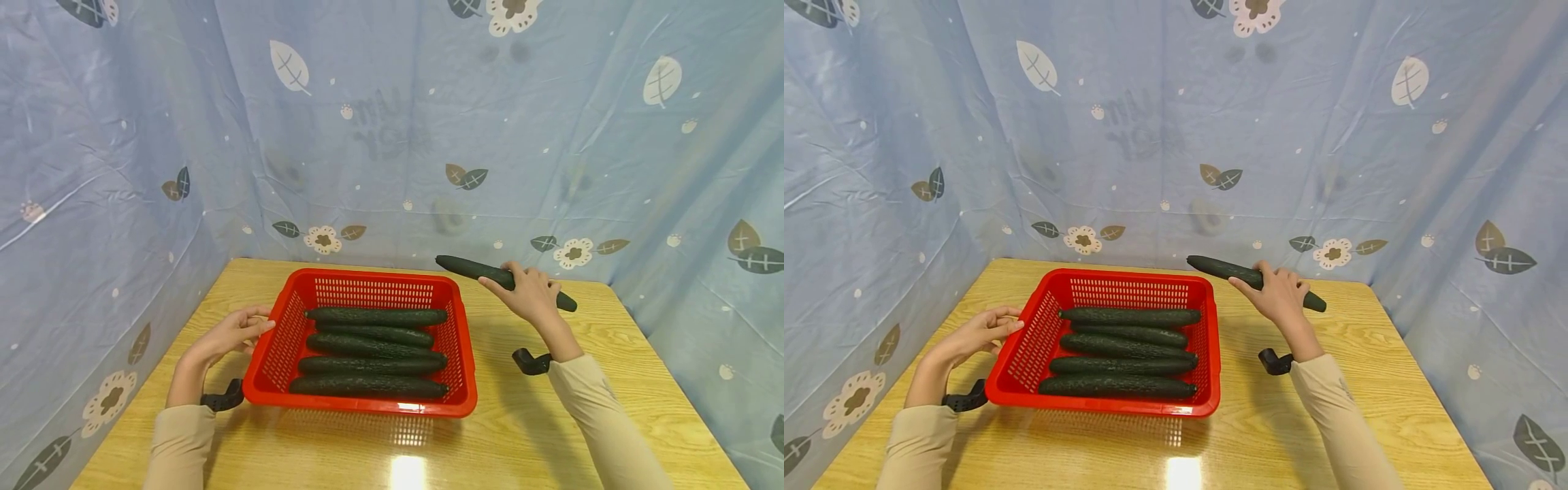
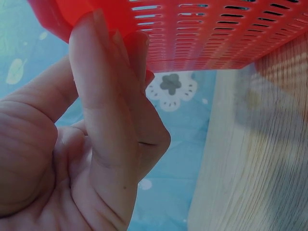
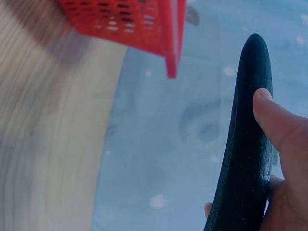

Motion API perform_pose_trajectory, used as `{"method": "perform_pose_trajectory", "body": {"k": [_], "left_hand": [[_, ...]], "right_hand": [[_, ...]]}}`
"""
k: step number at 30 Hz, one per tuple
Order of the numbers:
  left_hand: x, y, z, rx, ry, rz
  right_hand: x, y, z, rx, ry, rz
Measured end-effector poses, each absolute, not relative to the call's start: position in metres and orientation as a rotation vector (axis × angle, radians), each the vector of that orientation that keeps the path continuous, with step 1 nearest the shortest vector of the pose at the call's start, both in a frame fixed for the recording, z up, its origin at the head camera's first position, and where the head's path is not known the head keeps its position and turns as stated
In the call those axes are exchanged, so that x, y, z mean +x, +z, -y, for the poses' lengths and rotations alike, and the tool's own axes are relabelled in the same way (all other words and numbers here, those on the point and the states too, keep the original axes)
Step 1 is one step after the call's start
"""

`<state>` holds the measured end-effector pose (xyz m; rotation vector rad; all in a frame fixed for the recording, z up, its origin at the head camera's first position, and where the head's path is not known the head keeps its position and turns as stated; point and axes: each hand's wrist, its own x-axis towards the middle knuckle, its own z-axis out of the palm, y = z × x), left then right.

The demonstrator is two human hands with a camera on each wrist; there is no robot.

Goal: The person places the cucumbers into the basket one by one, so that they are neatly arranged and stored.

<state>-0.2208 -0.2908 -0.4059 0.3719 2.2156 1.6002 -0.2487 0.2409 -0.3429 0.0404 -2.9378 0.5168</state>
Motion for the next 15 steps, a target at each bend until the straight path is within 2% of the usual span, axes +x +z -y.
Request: {"method": "perform_pose_trajectory", "body": {"k": [15], "left_hand": [[-0.22, -0.404, 0.291, 0.365, 1.596, -2.218]], "right_hand": [[-0.248, -0.325, -0.197, 0.136, 0.516, 2.983]]}}
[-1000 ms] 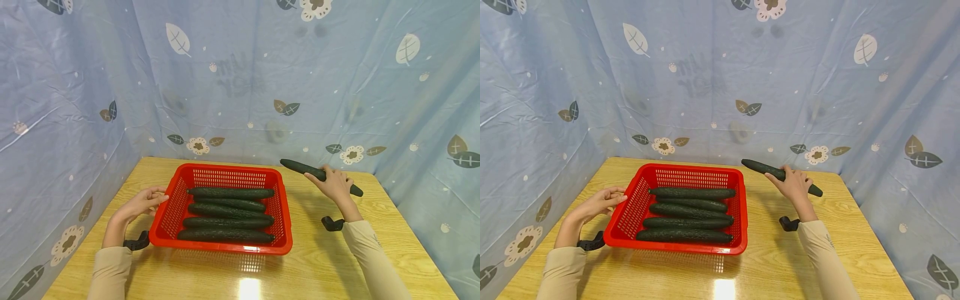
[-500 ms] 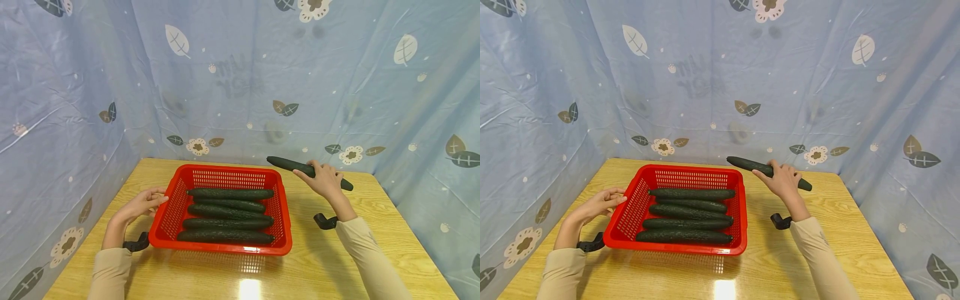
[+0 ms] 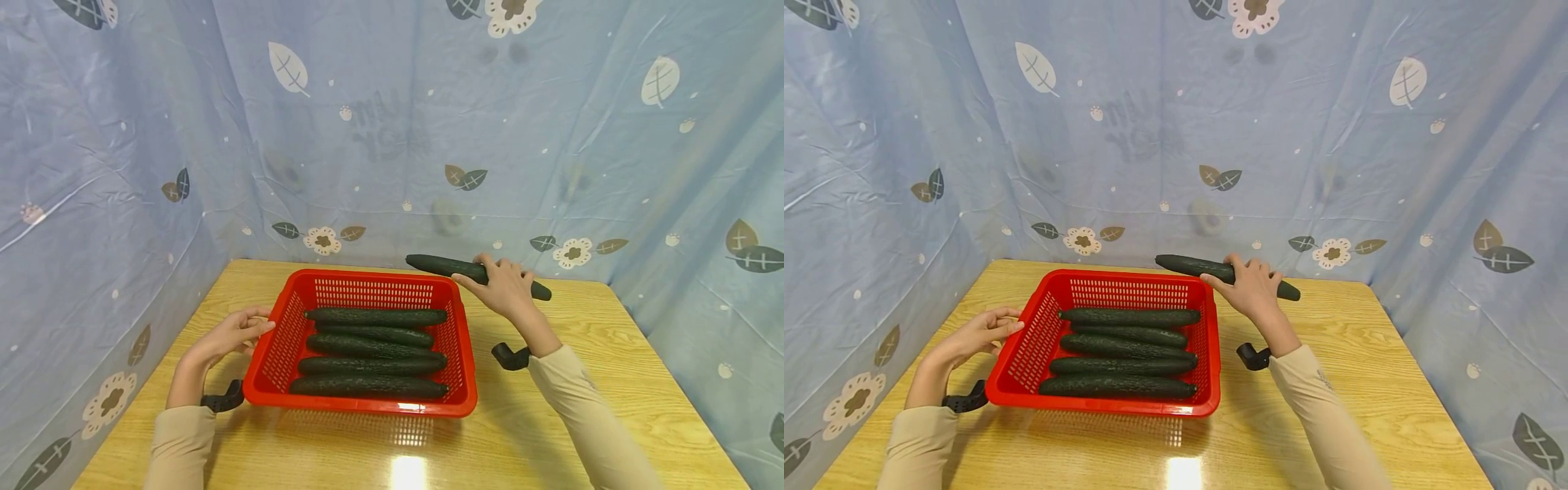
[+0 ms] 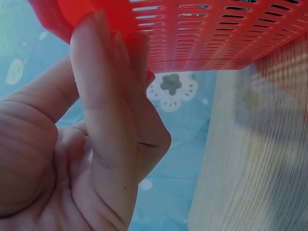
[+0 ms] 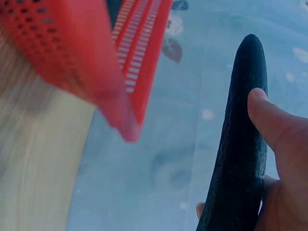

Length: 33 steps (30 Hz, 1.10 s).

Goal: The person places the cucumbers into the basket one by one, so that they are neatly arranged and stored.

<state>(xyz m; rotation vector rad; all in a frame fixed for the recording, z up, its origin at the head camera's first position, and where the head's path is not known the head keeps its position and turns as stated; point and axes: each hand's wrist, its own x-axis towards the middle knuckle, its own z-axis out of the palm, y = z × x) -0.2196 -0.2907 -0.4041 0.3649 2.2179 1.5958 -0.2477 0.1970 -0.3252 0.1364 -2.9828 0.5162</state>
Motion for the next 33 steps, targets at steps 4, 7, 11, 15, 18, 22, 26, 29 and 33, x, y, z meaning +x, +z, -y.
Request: {"method": "perform_pose_trajectory", "body": {"k": [4, 7, 11, 15, 18, 22, 26, 29, 33], "left_hand": [[-0.219, -0.403, 0.29, 0.357, 1.596, -2.218], [-0.219, -0.403, 0.29, 0.36, 1.597, -2.221], [-0.22, -0.403, 0.291, 0.362, 1.591, -2.232], [-0.22, -0.404, 0.291, 0.335, 1.588, -2.231], [-0.22, -0.405, 0.29, 0.334, 1.589, -2.226], [-0.22, -0.405, 0.291, 0.344, 1.592, -2.228], [-0.22, -0.404, 0.29, 0.351, 1.592, -2.223], [-0.22, -0.403, 0.29, 0.359, 1.595, -2.217], [-0.219, -0.402, 0.29, 0.358, 1.603, -2.21]], "right_hand": [[-0.249, -0.325, -0.186, 0.164, 0.518, 2.979], [-0.249, -0.324, -0.177, 0.179, 0.51, 2.982], [-0.248, -0.323, -0.164, 0.197, 0.468, 2.987], [-0.246, -0.322, -0.149, 0.235, 0.41, 2.984], [-0.245, -0.322, -0.138, 0.26, 0.388, 2.987], [-0.243, -0.321, -0.125, 0.275, 0.372, 3.005], [-0.242, -0.321, -0.113, 0.29, 0.322, 3.027], [-0.242, -0.323, -0.105, 0.3, 0.299, 3.045], [-0.243, -0.325, -0.093, 0.316, 0.285, 3.064]]}}
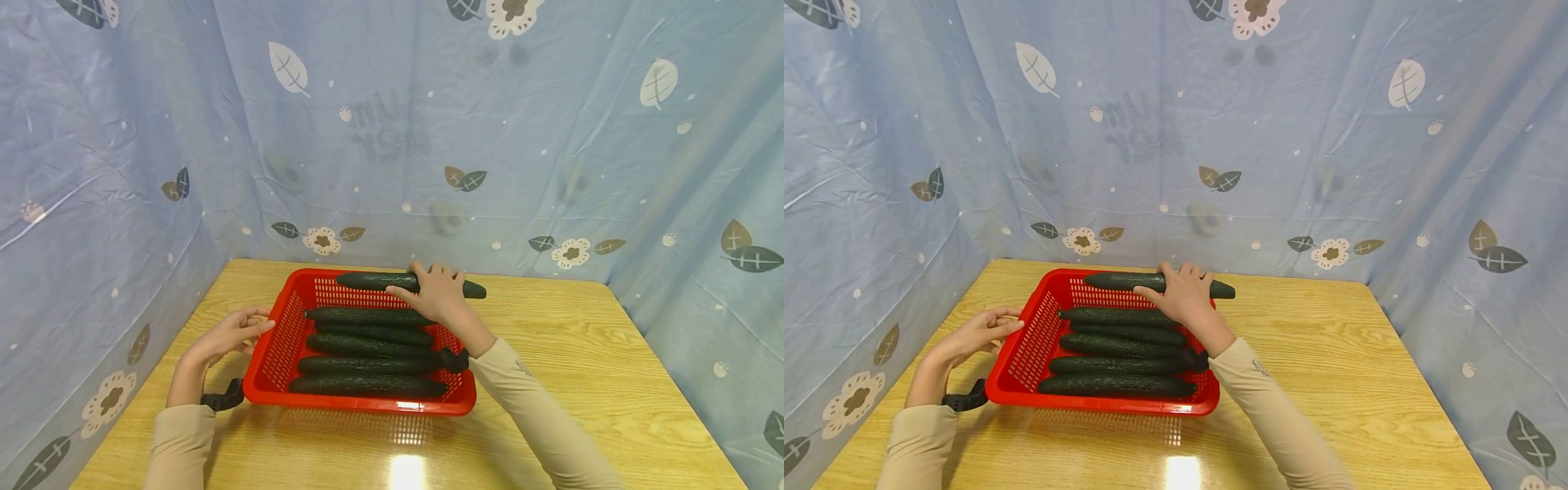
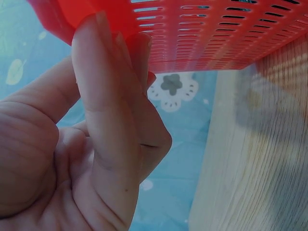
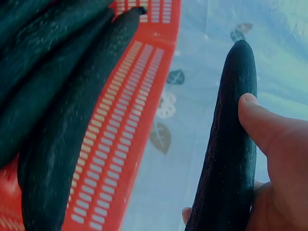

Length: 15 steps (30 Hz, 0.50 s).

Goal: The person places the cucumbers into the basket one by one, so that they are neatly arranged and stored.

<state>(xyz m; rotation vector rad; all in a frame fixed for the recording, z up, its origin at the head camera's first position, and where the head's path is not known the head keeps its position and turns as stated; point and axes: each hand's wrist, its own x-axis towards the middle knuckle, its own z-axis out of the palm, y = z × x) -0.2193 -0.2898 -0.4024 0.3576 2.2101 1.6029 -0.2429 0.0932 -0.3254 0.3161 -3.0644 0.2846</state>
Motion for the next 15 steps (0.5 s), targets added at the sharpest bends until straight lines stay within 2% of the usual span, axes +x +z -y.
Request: {"method": "perform_pose_trajectory", "body": {"k": [15], "left_hand": [[-0.221, -0.404, 0.29, 0.339, 1.601, -2.215]], "right_hand": [[-0.242, -0.344, -0.056, 0.383, 0.227, 3.143]]}}
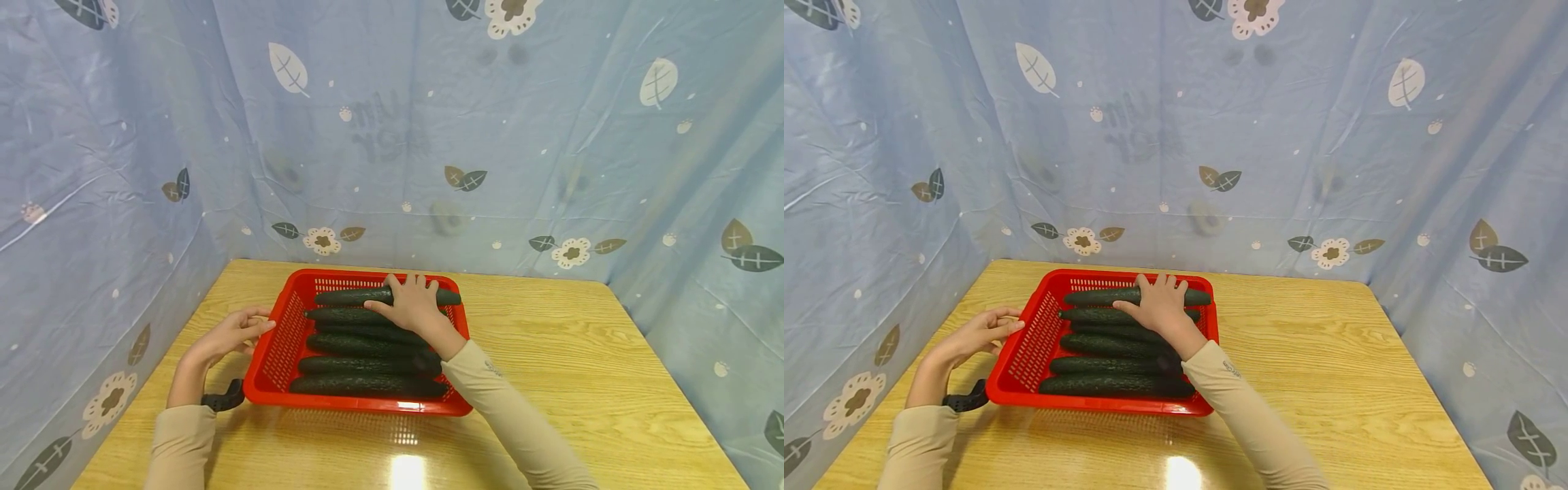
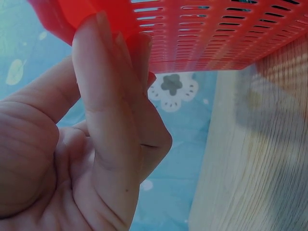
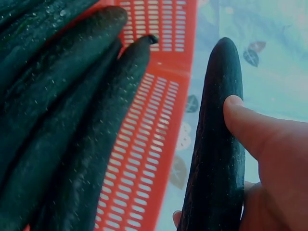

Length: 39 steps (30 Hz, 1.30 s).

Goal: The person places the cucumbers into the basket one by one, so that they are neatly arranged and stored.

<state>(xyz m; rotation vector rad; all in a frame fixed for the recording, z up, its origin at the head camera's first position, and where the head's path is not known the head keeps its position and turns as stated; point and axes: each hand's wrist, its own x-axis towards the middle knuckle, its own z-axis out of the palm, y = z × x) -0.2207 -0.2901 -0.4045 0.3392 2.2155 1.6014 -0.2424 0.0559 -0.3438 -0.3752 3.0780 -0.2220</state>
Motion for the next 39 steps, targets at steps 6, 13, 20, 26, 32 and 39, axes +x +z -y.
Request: {"method": "perform_pose_trajectory", "body": {"k": [6, 13, 20, 26, 32, 39], "left_hand": [[-0.221, -0.401, 0.288, 0.326, 1.595, -2.219], [-0.22, -0.398, 0.287, 0.346, 1.591, -2.216], [-0.22, -0.399, 0.287, 0.361, 1.598, -2.213], [-0.22, -0.399, 0.286, 0.355, 1.597, -2.217], [-0.221, -0.401, 0.286, 0.354, 1.589, -2.215], [-0.22, -0.405, 0.288, 0.33, 1.584, -2.223]], "right_hand": [[-0.243, -0.353, -0.048, -0.36, -0.176, -3.066], [-0.243, -0.362, -0.04, -0.327, -0.198, -3.045], [-0.243, -0.373, -0.032, -0.282, -0.124, -2.986], [-0.242, -0.378, -0.028, -0.267, -0.024, -2.947], [-0.243, -0.387, -0.026, -0.252, 0.017, -2.94], [-0.24, -0.391, -0.02, -0.265, 0.139, -2.942]]}}
